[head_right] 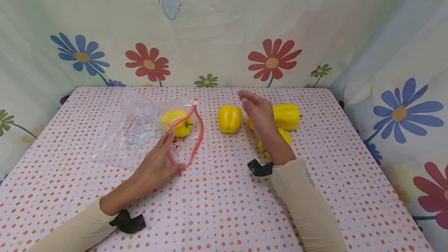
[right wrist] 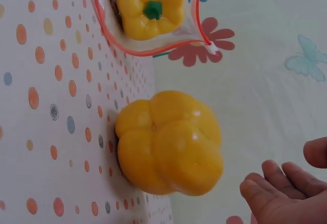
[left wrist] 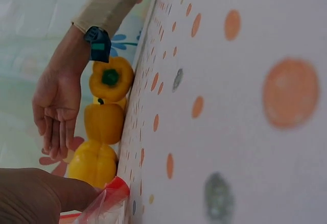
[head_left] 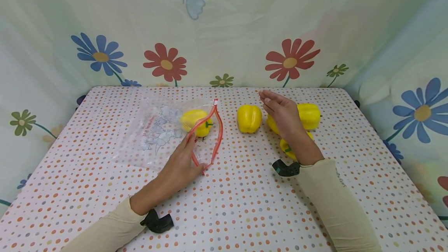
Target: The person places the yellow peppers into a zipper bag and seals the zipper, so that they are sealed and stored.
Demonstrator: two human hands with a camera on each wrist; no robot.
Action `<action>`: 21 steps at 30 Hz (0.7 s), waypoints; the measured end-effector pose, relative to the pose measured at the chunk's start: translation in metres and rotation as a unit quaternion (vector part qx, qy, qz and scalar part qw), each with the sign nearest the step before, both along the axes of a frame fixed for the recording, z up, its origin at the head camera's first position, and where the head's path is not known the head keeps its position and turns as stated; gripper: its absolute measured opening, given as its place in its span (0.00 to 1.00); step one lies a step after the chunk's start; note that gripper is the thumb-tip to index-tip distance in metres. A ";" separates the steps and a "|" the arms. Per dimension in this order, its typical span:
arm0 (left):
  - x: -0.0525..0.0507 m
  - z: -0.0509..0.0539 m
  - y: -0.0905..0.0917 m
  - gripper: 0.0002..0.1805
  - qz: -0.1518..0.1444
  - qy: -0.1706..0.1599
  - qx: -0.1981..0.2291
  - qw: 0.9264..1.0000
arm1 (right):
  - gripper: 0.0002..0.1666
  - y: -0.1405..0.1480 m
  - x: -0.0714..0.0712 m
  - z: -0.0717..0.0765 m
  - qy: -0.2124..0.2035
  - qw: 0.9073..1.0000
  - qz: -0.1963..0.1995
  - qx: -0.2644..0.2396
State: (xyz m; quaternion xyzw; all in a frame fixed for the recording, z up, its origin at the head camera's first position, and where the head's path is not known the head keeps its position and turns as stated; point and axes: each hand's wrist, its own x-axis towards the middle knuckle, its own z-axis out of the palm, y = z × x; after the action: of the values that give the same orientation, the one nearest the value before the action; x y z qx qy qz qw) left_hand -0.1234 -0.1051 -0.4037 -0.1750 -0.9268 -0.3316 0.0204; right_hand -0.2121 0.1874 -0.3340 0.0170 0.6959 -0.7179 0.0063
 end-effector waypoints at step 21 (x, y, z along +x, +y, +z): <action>-0.001 0.001 0.000 0.54 0.002 -0.016 0.000 1.000 | 0.29 -0.010 -0.005 -0.027 -0.053 0.993 0.060 0.082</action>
State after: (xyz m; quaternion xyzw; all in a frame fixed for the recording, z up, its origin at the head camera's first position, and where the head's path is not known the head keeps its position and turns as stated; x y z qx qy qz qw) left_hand -0.1242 -0.1050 -0.4029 -0.1680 -0.9273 -0.3346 0.0057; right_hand -0.2172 0.1778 -0.3614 0.0139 0.7509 -0.6548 0.0848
